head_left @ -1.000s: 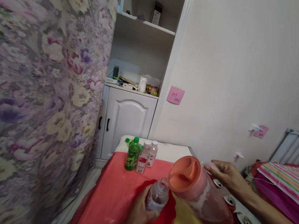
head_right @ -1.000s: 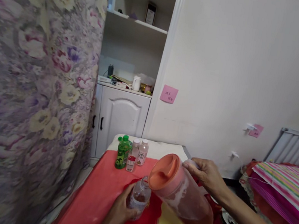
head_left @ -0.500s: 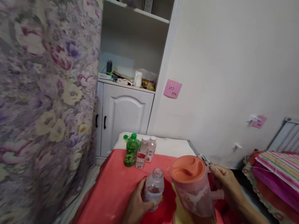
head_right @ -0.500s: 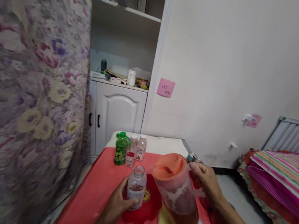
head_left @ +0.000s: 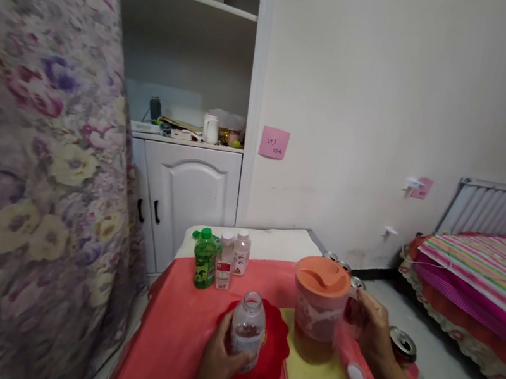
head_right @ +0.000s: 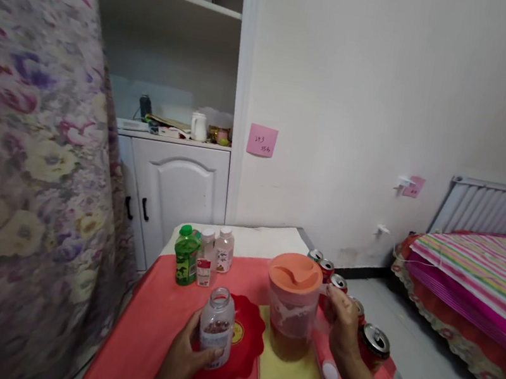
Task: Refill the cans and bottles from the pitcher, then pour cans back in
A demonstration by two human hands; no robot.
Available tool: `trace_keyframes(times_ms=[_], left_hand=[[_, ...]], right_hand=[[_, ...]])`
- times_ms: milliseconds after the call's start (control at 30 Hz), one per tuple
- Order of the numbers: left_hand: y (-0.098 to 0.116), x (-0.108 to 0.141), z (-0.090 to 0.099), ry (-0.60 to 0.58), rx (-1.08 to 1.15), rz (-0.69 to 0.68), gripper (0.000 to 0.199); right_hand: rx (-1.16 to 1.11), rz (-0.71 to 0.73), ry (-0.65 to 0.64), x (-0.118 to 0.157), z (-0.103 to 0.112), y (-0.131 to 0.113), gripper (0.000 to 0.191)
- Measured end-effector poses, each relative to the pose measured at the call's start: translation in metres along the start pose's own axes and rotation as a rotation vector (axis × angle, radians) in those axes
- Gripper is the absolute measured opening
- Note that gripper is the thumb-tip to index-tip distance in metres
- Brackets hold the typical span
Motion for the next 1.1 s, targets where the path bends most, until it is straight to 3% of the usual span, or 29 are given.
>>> trace_keyframes(times_ms=[267,500,733,967,1100], left_hand=[[-0.016,-0.004,0.002,0.011,0.017,0.031,0.082],[-0.018,-0.007,0.002,-0.087,-0.031,0.060,0.081],[-0.027,-0.011,0.006,-0.040,-0.060,0.031,0.076],[-0.019,-0.010,0.002,-0.007,-0.081,0.005,0.078],[-0.010,-0.007,0.002,-0.035,-0.123,-0.002,0.076]], right_hand=[[0.061,0.039,0.039,0.005,0.007,0.028,0.046],[0.163,0.034,0.014,0.012,0.021,0.022,0.047],[0.326,-0.008,-0.038,0.046,0.037,0.022,0.038],[0.648,-0.089,0.046,0.092,0.082,0.088,0.047],[0.740,-0.101,0.010,0.094,0.088,0.115,0.049]])
Point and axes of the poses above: each hand's wrist, its own x-axis away from the middle knuckle, its own z-axis out of the back of the hand, y = z × x, the point moved 5 cm from there along -x, towards the middle knuckle, and after that the axes turned 4 degrees about -y, right-handed, at the moved point
